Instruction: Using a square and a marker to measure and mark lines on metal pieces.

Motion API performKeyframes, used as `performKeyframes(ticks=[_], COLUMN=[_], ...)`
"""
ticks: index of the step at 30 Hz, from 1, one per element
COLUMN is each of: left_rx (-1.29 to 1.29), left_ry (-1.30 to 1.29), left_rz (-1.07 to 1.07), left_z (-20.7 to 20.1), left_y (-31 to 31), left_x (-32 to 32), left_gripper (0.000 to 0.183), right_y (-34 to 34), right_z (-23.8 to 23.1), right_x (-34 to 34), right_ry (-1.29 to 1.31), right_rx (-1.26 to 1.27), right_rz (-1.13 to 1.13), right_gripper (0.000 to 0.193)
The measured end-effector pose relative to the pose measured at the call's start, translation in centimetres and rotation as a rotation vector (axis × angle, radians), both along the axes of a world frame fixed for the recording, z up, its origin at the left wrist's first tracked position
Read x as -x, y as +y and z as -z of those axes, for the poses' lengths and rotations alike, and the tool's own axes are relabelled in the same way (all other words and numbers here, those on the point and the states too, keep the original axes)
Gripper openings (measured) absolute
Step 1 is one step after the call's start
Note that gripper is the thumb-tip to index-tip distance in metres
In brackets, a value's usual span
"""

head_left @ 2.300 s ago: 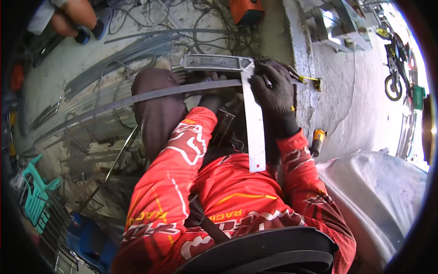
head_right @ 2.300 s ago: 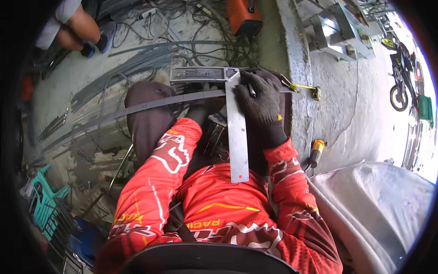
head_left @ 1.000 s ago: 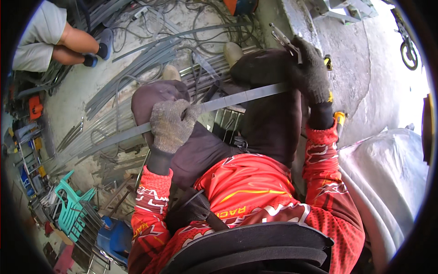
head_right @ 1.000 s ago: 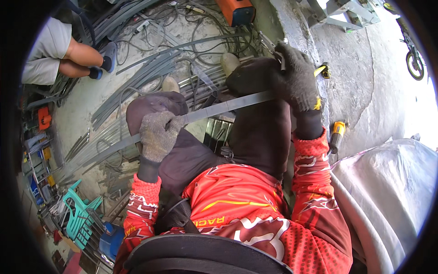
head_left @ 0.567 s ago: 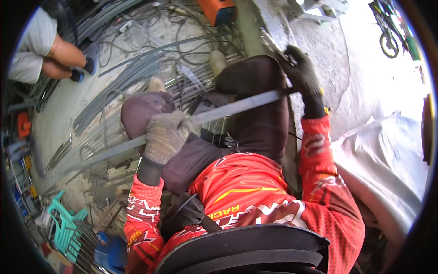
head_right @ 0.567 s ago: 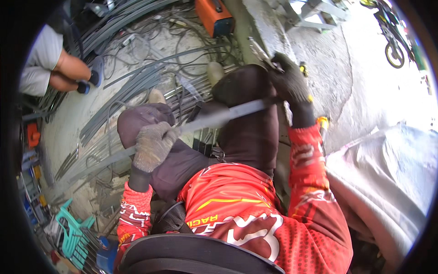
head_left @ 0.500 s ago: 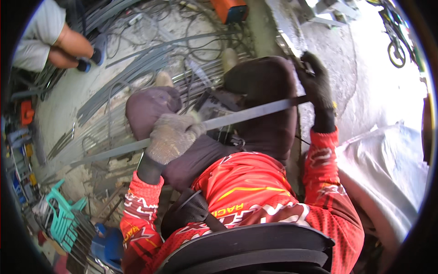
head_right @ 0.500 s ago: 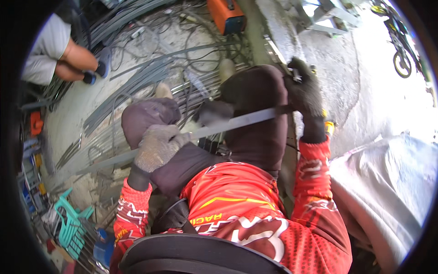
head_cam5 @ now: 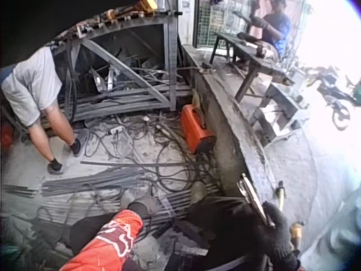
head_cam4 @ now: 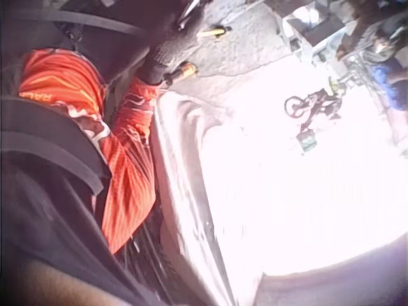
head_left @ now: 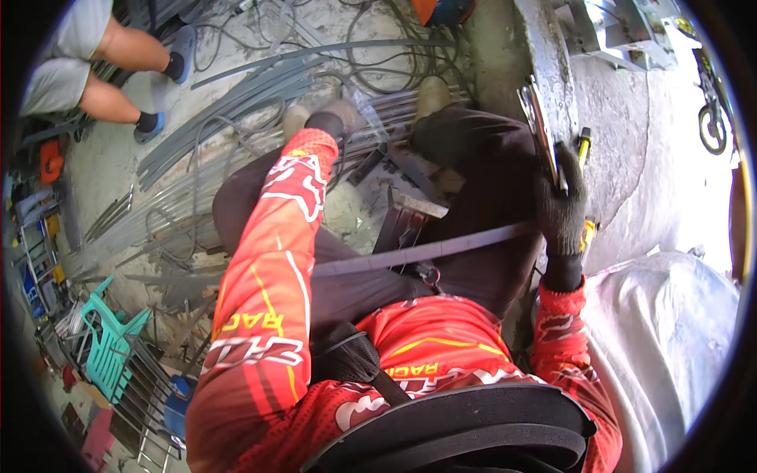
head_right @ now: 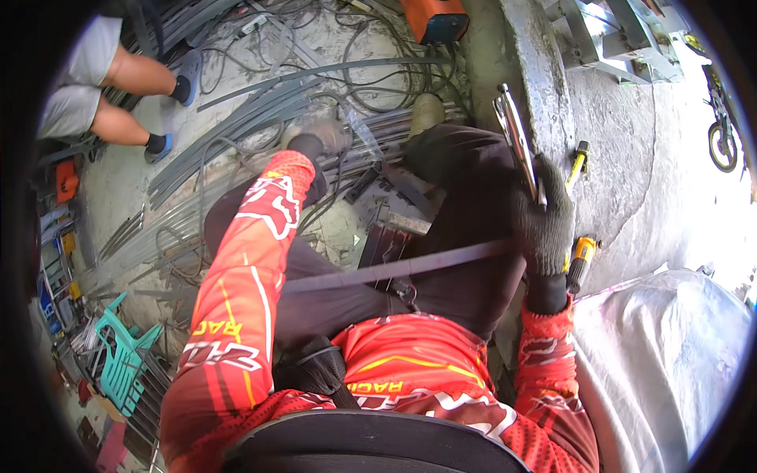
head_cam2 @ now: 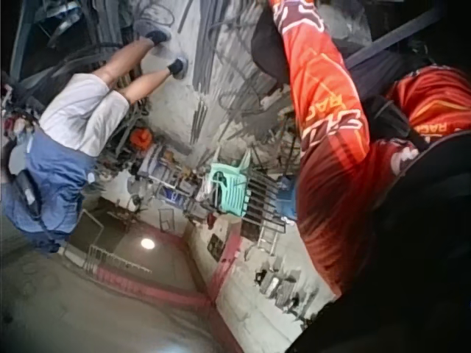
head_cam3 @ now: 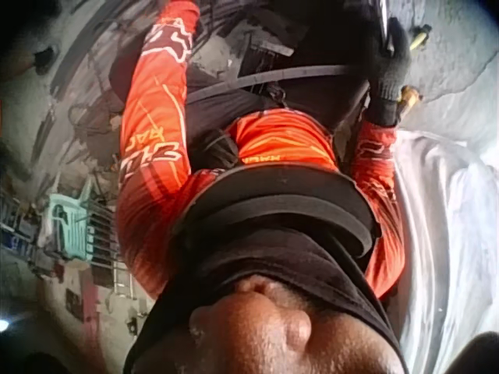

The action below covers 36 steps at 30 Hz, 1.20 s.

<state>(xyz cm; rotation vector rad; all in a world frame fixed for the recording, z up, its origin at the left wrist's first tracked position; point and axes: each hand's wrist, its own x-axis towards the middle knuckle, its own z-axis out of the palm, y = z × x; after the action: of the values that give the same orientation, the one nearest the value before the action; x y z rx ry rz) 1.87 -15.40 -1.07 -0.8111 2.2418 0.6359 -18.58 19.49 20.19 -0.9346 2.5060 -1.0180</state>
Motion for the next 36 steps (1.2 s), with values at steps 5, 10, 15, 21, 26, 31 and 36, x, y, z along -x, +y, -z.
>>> performKeyframes(ticks=[5, 10, 15, 21, 26, 31, 36], left_rx=[-0.296, -0.267, -0.336, -0.097, -0.216, -0.045, 0.092], left_ry=[0.074, -0.098, -0.446, -0.241, -0.052, -0.019, 0.017], left_rz=[0.200, -0.296, -0.281, -0.238, -0.259, -0.039, 0.152], left_z=[11.6, 18.7, 18.9, 18.5, 20.0, 15.4, 0.7], left_y=[5.1, 10.6, 13.2, 15.7, 13.3, 10.3, 4.9], left_x=[-1.0, -4.2, -2.8, -3.2, -3.2, -0.4, 1.9], left_gripper=[0.049, 0.044, 0.051, 0.039, 0.033, 0.064, 0.076], right_y=[1.9, 3.1, 3.2, 1.1, 1.5, 1.3, 0.3], right_z=[0.2, 0.7, 0.2, -0.5, -0.5, 0.4, 0.6], right_x=[-0.7, -0.7, -1.1, -1.5, -1.5, -0.5, -0.7], right_ry=[0.154, 0.251, -0.031, 0.133, 0.130, 0.191, 0.128], right_rx=[-0.039, -0.093, -0.084, -0.230, -0.201, -0.059, 0.036], right_rz=[0.055, 0.146, 0.376, 0.333, 0.256, 0.108, 0.106], right_gripper=[0.043, 0.045, 0.035, 0.033, 0.035, 0.043, 0.054])
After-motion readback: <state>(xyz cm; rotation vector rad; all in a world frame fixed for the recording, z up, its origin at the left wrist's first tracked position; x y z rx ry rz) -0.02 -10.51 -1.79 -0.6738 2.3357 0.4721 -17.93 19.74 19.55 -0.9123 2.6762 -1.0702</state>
